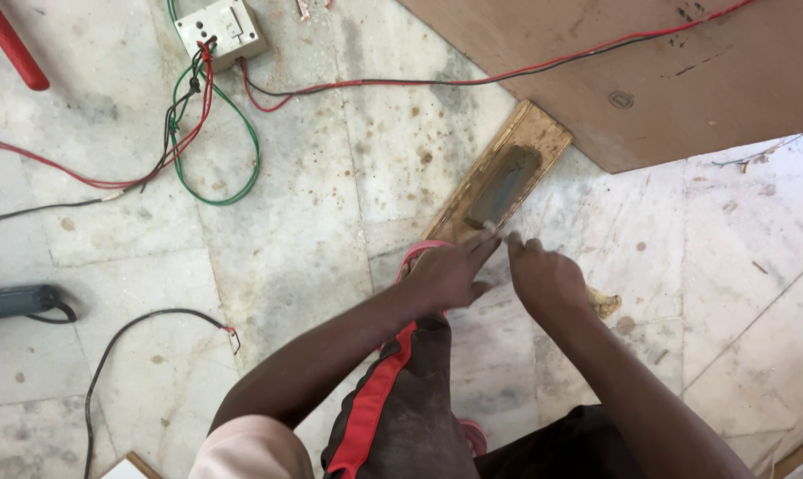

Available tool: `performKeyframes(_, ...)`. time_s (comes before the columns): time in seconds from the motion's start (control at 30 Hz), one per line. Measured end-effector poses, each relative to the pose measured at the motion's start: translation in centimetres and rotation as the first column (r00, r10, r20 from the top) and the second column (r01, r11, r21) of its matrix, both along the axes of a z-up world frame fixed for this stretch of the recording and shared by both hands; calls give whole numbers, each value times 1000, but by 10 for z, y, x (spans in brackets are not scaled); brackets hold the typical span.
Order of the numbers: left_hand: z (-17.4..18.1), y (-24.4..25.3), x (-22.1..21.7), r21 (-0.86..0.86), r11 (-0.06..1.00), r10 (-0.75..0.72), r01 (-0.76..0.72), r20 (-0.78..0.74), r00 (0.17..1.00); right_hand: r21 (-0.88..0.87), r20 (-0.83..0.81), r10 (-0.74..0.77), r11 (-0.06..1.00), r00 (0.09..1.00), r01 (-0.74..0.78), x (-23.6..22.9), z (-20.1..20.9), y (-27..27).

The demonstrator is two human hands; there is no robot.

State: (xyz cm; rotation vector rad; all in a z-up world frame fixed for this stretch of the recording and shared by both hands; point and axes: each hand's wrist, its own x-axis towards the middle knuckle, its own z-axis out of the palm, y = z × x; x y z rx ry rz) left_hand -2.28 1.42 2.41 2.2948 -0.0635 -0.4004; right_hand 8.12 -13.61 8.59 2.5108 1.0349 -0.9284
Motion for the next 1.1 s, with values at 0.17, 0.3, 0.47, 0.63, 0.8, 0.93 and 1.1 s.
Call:
performKeyframes(0.17, 38, -10, -8, -19, 1000, 4, -4, -8, 1000, -16, -136, -333, 943, 933, 334, 22, -5, -22)
performKeyframes(0.3, 37, -18, 5, -100, 995, 18, -10, 80, 997, 163, -427, -579, 707, 695, 689, 37, -14, -34)
performKeyframes(0.47, 0, -25, 11, -51, 993, 120, -108, 387, 914, 111, -514, -690, 536, 510, 837, 34, -31, -37)
performKeyframes(0.63, -6, -24, 18, 44, 999, 9, -11, 48, 999, 364, -238, -472, 767, 849, 529, 34, -57, -42)
performKeyframes(0.8, -1, -22, 27, 94, 996, -6, 12, -70, 997, 331, -191, -447, 809, 874, 486, 36, -60, -36)
performKeyframes(0.93, -7, -24, 29, 98, 995, -8, 16, -78, 997, 298, -120, -396, 860, 910, 414, 34, -58, -32)
performKeyframes(1.1, -8, -18, 44, 50, 999, -7, 9, -50, 999, 309, -13, -412, 865, 911, 395, 36, -63, -27)
